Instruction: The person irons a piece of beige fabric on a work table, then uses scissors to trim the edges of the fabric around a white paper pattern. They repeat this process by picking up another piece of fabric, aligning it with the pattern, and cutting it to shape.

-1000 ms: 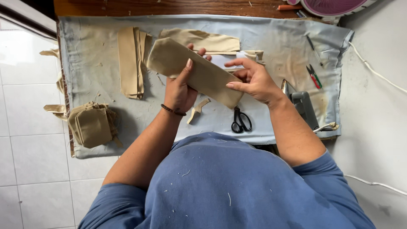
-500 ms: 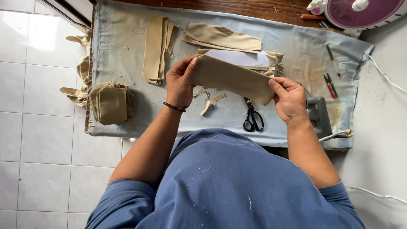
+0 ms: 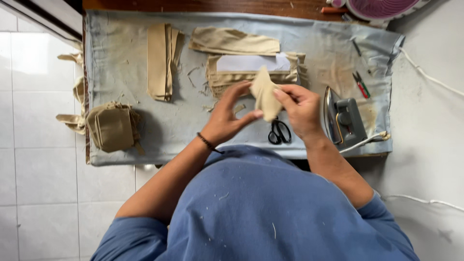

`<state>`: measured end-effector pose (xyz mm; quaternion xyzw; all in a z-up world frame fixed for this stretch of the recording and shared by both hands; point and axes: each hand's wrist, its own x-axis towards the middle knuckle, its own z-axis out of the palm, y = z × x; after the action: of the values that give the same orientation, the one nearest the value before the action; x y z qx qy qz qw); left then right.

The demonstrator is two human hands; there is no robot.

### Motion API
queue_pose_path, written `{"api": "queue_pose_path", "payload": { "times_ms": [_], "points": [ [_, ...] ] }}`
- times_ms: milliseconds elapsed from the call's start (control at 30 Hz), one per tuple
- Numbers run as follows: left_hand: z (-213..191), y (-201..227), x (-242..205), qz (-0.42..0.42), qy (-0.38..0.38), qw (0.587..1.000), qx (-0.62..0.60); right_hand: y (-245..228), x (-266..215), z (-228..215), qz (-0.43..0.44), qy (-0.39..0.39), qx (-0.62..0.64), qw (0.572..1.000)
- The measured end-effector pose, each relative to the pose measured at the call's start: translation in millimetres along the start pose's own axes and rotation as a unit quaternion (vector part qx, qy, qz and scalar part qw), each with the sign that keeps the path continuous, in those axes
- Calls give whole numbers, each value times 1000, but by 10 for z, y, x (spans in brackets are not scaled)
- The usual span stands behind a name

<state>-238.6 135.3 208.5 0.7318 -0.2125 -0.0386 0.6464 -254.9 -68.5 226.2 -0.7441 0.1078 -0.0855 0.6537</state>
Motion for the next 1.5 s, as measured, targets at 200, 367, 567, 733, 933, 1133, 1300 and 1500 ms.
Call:
{"api": "queue_pose_path", "payload": {
  "times_ms": [200,367,567,733,933,1133,1300,1500],
  "points": [
    [-55,-20,19,-142,-5,984,-111,-363,-72,284,-140,-73,-90,983],
    [-324,-445,-35,-258,38,904,-339,147,250,-72,-12,-221,-77,972],
    [-785,-914,-121,-234,210,912,-265,295,326,-263,117,-207,4,971],
    [-928,-1157,-153,-261,298,879,-266,445,420,-260,103,-144,62,982],
    [-1012,-1317,-231,-212,326,886,-254,622,450,-161,82,-89,90,989],
    [-976,-1001,-279,-173,262,949,-18,939,541,-211,60,-89,20,994],
    [-898,-1054,-345,-150,245,958,-7,709,445,-113,-12,-129,-27,991],
    [-852,-1204,-411,-169,290,941,36,1002,618,-143,-76,-118,-18,990]
  ]
}}
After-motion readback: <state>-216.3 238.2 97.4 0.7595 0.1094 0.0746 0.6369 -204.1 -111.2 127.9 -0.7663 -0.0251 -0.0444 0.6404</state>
